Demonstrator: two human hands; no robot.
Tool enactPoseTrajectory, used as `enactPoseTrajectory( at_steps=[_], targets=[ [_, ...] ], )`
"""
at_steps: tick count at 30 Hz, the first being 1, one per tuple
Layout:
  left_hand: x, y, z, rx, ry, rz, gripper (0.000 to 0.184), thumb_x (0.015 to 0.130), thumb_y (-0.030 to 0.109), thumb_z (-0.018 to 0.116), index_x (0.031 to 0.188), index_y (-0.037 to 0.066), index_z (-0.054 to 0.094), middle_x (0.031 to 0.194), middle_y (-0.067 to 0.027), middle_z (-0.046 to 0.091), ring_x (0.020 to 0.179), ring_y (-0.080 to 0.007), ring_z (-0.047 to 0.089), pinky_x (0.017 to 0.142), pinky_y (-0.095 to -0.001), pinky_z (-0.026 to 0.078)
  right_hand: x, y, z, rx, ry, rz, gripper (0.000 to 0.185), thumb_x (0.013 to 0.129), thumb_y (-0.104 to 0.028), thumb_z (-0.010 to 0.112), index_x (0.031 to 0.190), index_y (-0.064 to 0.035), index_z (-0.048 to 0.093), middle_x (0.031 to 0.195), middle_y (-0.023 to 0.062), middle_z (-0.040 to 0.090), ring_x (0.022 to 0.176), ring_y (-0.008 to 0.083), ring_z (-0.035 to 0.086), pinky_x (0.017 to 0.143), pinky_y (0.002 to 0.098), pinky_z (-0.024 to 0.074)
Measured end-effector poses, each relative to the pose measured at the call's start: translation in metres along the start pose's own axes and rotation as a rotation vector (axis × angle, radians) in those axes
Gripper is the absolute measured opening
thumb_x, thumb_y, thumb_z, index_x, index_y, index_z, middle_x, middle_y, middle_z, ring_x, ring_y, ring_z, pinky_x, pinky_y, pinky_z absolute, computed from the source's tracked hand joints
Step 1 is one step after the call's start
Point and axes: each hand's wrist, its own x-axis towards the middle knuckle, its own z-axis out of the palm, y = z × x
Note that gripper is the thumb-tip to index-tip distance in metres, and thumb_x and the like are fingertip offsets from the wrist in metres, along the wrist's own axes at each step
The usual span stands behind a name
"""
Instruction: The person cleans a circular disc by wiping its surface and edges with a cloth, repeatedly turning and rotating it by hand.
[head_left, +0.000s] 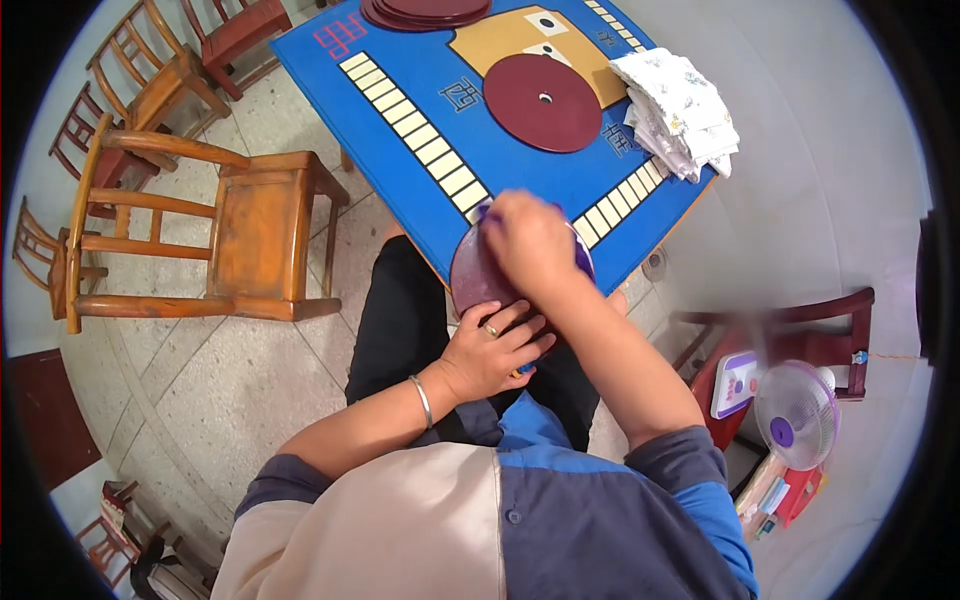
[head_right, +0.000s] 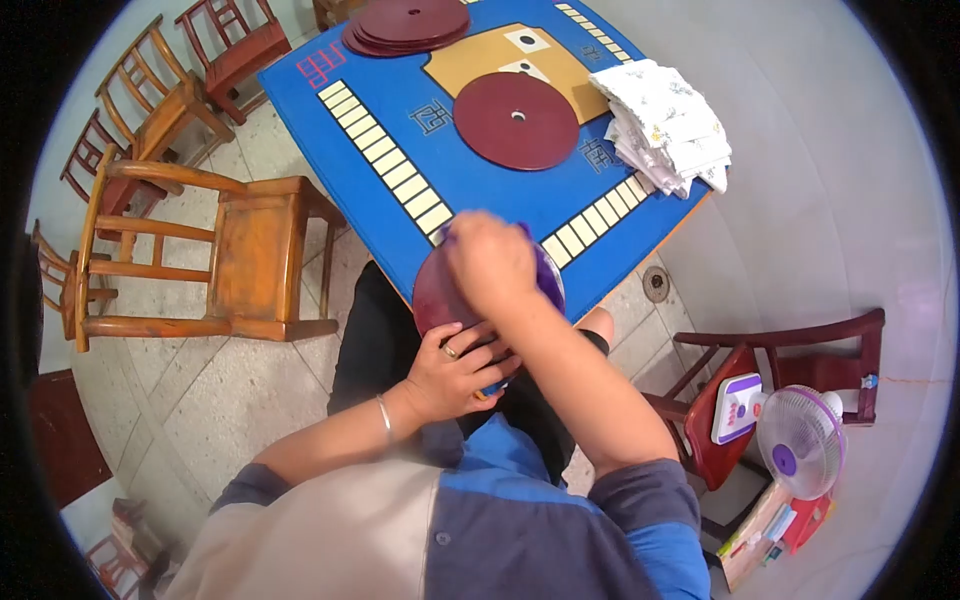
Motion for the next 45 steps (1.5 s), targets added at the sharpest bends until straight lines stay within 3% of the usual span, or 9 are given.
enactPoseTrajectory(
  at_steps=[10, 15, 19, 23, 27, 31, 35, 39, 45],
  targets=[
    [-0.003, 0.0, 0.0, -0.027, -0.048, -0.006, 0.052, 0.072, 0.039, 0.081, 0.121, 0.027, 0.071, 0.128, 0.0021, 0.063, 0.131, -0.0219, 0.053, 0.109, -0.0453, 0.034, -0.029, -0.001, -0.017, -0.005, -0.118, -0.225, 0.016, 0.081, -0.018, 0.075, 0.09, -0.0076, 0.069, 0.085, 0.0138, 0.07, 0.079, 0.0323, 0.071, 0.068, 0.0455, 0.0569],
    [-0.007, 0.0, 0.004, -0.027, -0.028, -0.007, 0.049, 0.071, 0.038, 0.082, 0.118, 0.029, 0.072, 0.126, 0.0034, 0.065, 0.13, -0.0213, 0.054, 0.106, -0.0458, 0.035, -0.011, 0.037, -0.031, -0.041, 0.07, 0.154, 0.017, 0.084, -0.02, 0.073, 0.095, -0.0075, 0.069, 0.09, 0.0165, 0.07, 0.082, 0.0375, 0.069, 0.072, 0.0463, 0.0552],
    [-0.006, -0.002, 0.003, -0.024, -0.05, 0.001, 0.049, 0.071, 0.039, 0.083, 0.118, 0.029, 0.072, 0.128, 0.0029, 0.065, 0.129, -0.0209, 0.054, 0.106, -0.0452, 0.035, -0.048, 0.002, -0.027, 0.056, -0.087, -0.29, 0.013, 0.082, -0.016, 0.072, 0.087, -0.006, 0.066, 0.083, 0.0146, 0.068, 0.079, 0.0353, 0.069, 0.068, 0.0469, 0.0555],
    [-0.004, -0.001, 0.004, -0.016, -0.013, 0.0, 0.051, 0.07, 0.039, 0.082, 0.119, 0.027, 0.072, 0.128, 0.0024, 0.064, 0.128, -0.021, 0.054, 0.107, -0.0449, 0.035, -0.019, 0.039, -0.03, -0.076, 0.127, 0.096, 0.017, 0.079, -0.018, 0.074, 0.088, -0.0067, 0.066, 0.083, 0.014, 0.067, 0.077, 0.0345, 0.068, 0.069, 0.0478, 0.0548],
    [-0.005, -0.002, 0.003, -0.027, -0.027, 0.009, 0.051, 0.071, 0.04, 0.082, 0.119, 0.026, 0.072, 0.126, 0.0019, 0.065, 0.128, -0.0205, 0.054, 0.107, -0.0448, 0.035, -0.046, -0.001, -0.025, 0.028, -0.127, -0.317, 0.016, 0.084, -0.019, 0.072, 0.09, -0.0051, 0.067, 0.086, 0.0162, 0.069, 0.079, 0.0357, 0.069, 0.069, 0.0476, 0.0549],
    [-0.001, -0.001, 0.001, 0.003, 0.002, 0.008, 0.044, 0.07, 0.04, 0.082, 0.111, 0.028, 0.075, 0.124, 0.0042, 0.066, 0.125, -0.0202, 0.056, 0.104, -0.0459, 0.037, -0.006, 0.029, -0.02, -0.04, 0.08, 0.16, 0.02, 0.08, -0.021, 0.077, 0.091, -0.0066, 0.068, 0.088, 0.0154, 0.069, 0.084, 0.0351, 0.069, 0.074, 0.0493, 0.0539],
    [-0.009, -0.002, 0.004, -0.023, -0.052, -0.014, 0.052, 0.071, 0.041, 0.082, 0.12, 0.025, 0.072, 0.125, 0.002, 0.065, 0.129, -0.0215, 0.054, 0.108, -0.0458, 0.034, -0.033, -0.022, -0.011, -0.045, -0.082, -0.355, 0.011, 0.081, -0.018, 0.072, 0.086, -0.0106, 0.067, 0.081, 0.0134, 0.069, 0.078, 0.0315, 0.07, 0.069, 0.0453, 0.0565],
    [-0.003, -0.001, 0.0, -0.011, -0.014, 0.014, 0.055, 0.071, 0.04, 0.082, 0.122, 0.026, 0.07, 0.126, 0.002, 0.064, 0.129, -0.0221, 0.053, 0.107, -0.0456, 0.036, 0.014, 0.02, -0.008, -0.119, 0.16, 0.056, 0.01, 0.078, -0.019, 0.07, 0.082, -0.0097, 0.067, 0.081, 0.0126, 0.069, 0.075, 0.0333, 0.07, 0.072, 0.0454, 0.0569],
    [-0.002, -0.002, -0.001, -0.02, -0.06, -0.003, 0.053, 0.071, 0.039, 0.082, 0.121, 0.028, 0.071, 0.127, 0.0032, 0.064, 0.13, -0.021, 0.053, 0.108, -0.0449, 0.033, -0.023, -0.017, -0.004, -0.051, -0.021, -0.219, 0.012, 0.078, -0.017, 0.07, 0.088, -0.0094, 0.068, 0.085, 0.0126, 0.069, 0.077, 0.0313, 0.069, 0.07, 0.0439, 0.0566]
  ],
)
